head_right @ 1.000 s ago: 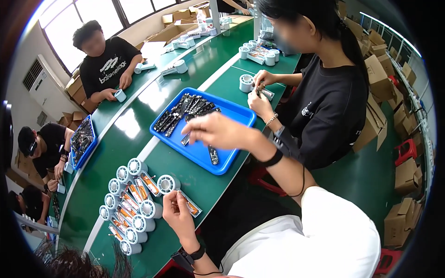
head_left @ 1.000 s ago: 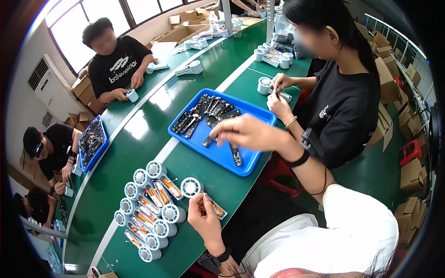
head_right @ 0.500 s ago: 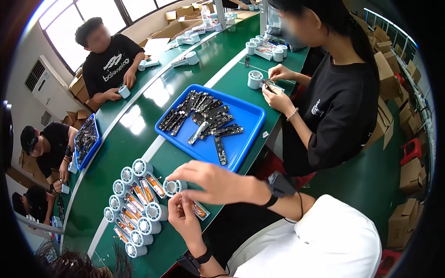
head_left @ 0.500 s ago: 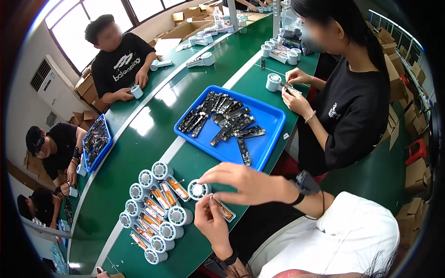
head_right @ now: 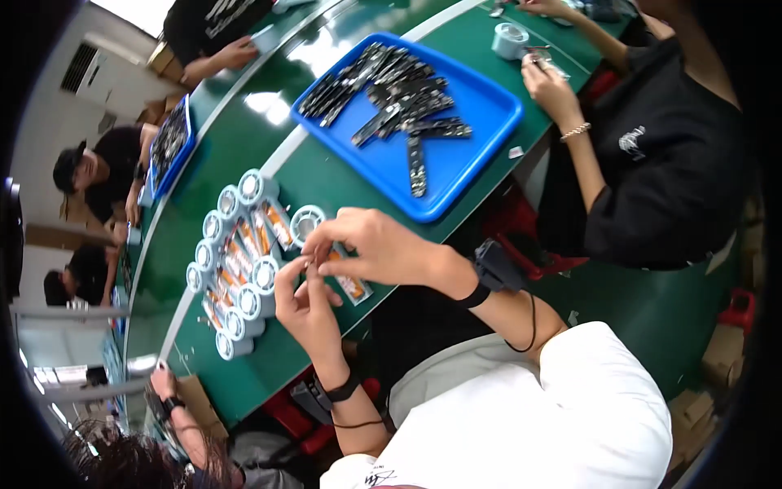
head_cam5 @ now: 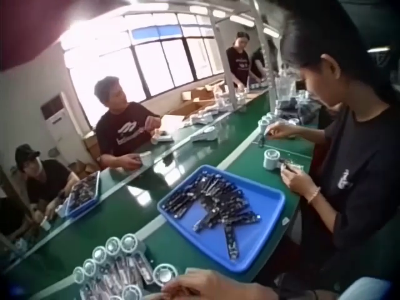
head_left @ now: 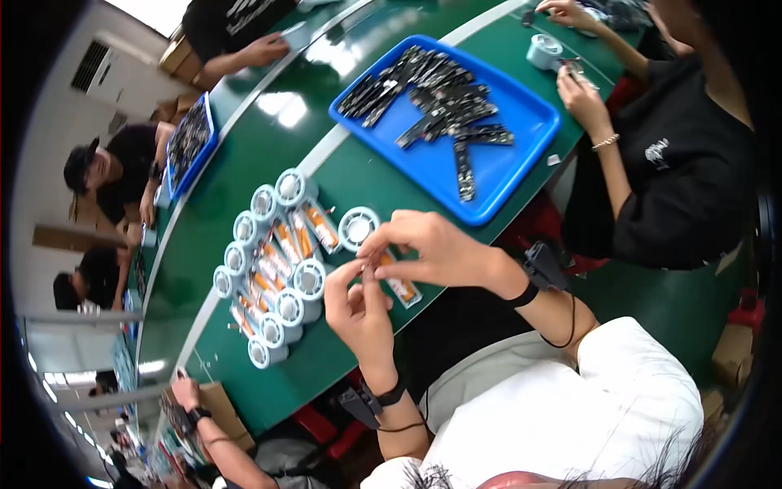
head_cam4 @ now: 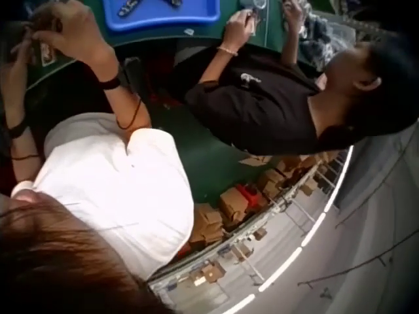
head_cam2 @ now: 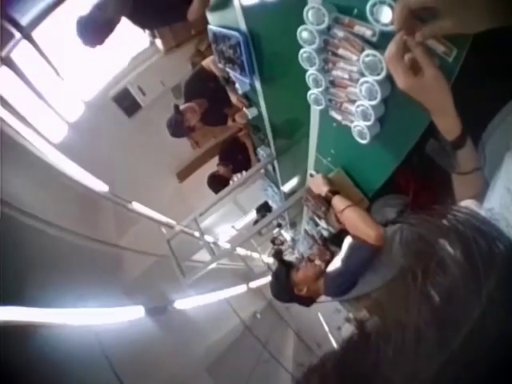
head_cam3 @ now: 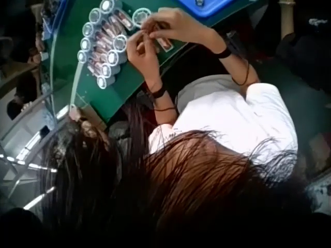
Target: The person picks up a circuit board and connects it to the wires of a battery and fan assembly by hand. After pressing the components together, the person sets the unit aside and repeats the process with another assembly.
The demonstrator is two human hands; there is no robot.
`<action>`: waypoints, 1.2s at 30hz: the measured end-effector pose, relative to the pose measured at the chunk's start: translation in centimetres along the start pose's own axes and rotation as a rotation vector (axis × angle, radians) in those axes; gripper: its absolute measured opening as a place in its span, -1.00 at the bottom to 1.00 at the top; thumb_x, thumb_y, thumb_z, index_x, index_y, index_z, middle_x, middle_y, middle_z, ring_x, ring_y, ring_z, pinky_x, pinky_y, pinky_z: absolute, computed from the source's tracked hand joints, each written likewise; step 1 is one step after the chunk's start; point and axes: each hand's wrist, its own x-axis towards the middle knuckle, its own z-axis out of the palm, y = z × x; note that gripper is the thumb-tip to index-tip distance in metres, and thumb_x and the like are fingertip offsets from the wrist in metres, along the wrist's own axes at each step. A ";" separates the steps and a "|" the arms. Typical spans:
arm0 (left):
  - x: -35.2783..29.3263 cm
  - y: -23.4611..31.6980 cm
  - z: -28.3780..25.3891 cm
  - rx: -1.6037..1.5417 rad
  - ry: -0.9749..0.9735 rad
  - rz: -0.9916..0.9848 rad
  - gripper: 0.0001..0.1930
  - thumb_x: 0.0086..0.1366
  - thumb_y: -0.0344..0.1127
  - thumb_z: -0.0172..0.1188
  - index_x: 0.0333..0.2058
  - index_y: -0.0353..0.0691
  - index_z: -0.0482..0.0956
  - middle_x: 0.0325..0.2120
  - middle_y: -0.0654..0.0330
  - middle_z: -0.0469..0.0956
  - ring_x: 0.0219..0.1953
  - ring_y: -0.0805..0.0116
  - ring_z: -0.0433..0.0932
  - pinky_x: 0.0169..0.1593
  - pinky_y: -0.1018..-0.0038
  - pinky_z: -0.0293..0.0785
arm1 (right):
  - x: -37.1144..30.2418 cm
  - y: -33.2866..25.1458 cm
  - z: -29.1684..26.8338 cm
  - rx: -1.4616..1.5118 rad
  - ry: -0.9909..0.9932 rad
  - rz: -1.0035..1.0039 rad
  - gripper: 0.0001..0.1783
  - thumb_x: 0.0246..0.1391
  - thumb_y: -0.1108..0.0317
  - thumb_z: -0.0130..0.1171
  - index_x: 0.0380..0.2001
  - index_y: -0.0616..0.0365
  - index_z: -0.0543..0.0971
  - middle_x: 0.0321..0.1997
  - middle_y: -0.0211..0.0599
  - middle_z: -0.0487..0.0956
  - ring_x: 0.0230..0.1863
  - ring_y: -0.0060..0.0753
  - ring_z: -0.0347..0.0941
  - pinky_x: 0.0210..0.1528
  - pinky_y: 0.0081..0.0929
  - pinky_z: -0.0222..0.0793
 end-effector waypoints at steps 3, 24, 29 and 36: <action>0.4 0.2 -0.5 0.060 -0.010 -0.042 -0.89 0.50 -0.50 0.30 -0.05 -0.36 0.65 -0.18 0.23 0.63 -0.49 0.59 0.62 -0.49 0.64 0.51 | 0.9 0.3 0.1 0.083 -0.065 0.064 -0.74 0.14 0.37 0.52 -0.12 0.15 0.70 -0.26 -0.29 0.76 -0.20 -0.23 0.68 -0.11 -0.33 0.59; 0.1 1.3 -2.2 0.493 -0.086 0.118 -0.88 0.42 -0.48 0.36 -0.10 -0.33 0.69 -0.35 0.21 0.71 -0.56 0.54 0.62 -0.49 0.57 0.52 | 0.8 2.4 1.9 -0.190 -0.055 -0.318 -0.82 0.02 0.46 0.53 -0.28 0.12 0.74 -0.24 -0.34 0.65 -0.19 -0.21 0.63 -0.16 -0.30 0.59; -0.3 0.4 -2.1 0.291 -0.135 -0.130 -0.87 0.49 -0.44 0.30 -0.07 -0.34 0.64 -0.36 0.24 0.71 -0.57 0.60 0.59 -0.52 0.60 0.49 | 0.1 2.8 1.7 -0.211 -0.064 -0.293 -0.81 0.02 0.45 0.51 -0.26 0.12 0.75 -0.23 -0.37 0.64 -0.20 -0.25 0.62 -0.18 -0.32 0.59; -0.8 0.5 -2.1 0.006 -0.096 -0.307 -0.92 0.51 -0.45 0.29 -0.14 -0.34 0.60 -0.36 0.27 0.68 -0.58 0.67 0.53 -0.54 0.62 0.45 | -0.1 2.9 2.1 -0.240 0.011 -0.398 -0.77 0.00 0.45 0.51 -0.21 0.07 0.78 -0.24 -0.41 0.65 -0.26 -0.32 0.58 -0.29 -0.38 0.57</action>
